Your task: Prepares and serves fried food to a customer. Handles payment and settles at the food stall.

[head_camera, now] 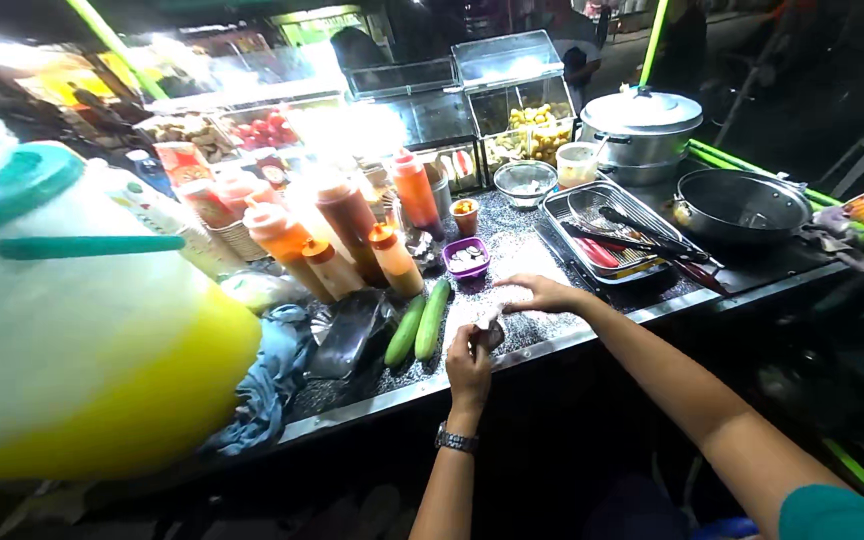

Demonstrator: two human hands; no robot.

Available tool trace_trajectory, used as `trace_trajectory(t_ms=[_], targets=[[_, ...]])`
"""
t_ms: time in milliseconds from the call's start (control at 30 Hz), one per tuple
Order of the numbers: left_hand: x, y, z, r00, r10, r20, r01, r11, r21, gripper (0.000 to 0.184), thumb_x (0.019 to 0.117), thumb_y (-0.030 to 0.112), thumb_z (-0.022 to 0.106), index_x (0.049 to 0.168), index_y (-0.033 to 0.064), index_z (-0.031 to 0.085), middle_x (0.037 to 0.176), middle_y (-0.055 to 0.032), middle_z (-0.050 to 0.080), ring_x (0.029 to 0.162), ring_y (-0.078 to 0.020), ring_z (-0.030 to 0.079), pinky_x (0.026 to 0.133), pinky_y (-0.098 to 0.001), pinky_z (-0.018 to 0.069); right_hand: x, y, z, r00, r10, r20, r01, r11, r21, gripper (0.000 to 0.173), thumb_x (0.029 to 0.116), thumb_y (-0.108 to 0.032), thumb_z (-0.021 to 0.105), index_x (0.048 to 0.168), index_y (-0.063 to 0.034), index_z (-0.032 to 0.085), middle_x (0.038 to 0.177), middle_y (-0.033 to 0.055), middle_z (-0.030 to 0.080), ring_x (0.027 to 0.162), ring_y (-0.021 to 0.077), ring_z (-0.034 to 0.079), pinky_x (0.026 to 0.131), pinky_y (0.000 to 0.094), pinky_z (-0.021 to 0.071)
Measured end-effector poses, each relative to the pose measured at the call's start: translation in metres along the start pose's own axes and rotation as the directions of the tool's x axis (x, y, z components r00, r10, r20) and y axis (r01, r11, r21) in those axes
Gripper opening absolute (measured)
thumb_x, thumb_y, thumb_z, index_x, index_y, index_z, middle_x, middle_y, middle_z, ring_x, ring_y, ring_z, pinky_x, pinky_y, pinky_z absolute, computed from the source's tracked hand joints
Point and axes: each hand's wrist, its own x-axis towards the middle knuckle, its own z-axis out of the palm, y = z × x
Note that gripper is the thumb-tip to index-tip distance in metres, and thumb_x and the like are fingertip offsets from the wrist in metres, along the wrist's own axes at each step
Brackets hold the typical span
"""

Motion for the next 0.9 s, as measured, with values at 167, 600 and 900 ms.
trace_trajectory(t_ms=[167, 600, 900], targets=[[-0.015, 0.019, -0.007, 0.964, -0.261, -0.058, 0.247, 0.952, -0.18, 0.027, 0.1064, 0.014, 0.051, 0.103, -0.0063, 0.067, 0.082, -0.0074, 0.067, 0.074, -0.004, 0.063, 0.074, -0.0233, 0.0514, 0.041, 0.063, -0.005, 0.891, 0.403, -0.209, -0.451, 0.835, -0.315, 0.069, 0.1015, -0.048, 0.06, 0.151, -0.001, 0.047, 0.151, 0.0264, 0.049, 0.144, 0.0437, 0.043, 0.116, 0.0633, 0.0331], [-0.042, 0.032, -0.005, 0.947, -0.307, 0.093, 0.316, 0.845, -0.431, 0.039, 0.0986, -0.003, 0.033, 0.122, -0.0135, 0.063, 0.128, -0.0209, 0.066, 0.124, -0.0154, 0.06, 0.109, -0.03, 0.0445, 0.015, 0.072, 0.013, 0.948, 0.268, -0.171, -0.316, 0.861, -0.4, 0.046, 0.1042, -0.026, 0.058, 0.14, 0.0022, 0.057, 0.135, 0.025, 0.062, 0.132, 0.0404, 0.055, 0.113, 0.0572, 0.0388], [-0.061, 0.052, -0.017, 0.785, -0.559, 0.268, 0.618, 0.673, -0.407, 0.073, 0.1121, 0.044, 0.012, 0.128, -0.0049, 0.064, 0.132, -0.0156, 0.067, 0.123, -0.0182, 0.062, 0.106, -0.0384, 0.0453, -0.006, 0.058, 0.033, 0.945, 0.066, -0.322, -0.183, 0.919, -0.35, 0.019, 0.0969, -0.003, 0.062, 0.11, 0.0076, 0.069, 0.113, 0.0268, 0.068, 0.112, 0.0416, 0.066, 0.1, 0.0549, 0.052]])
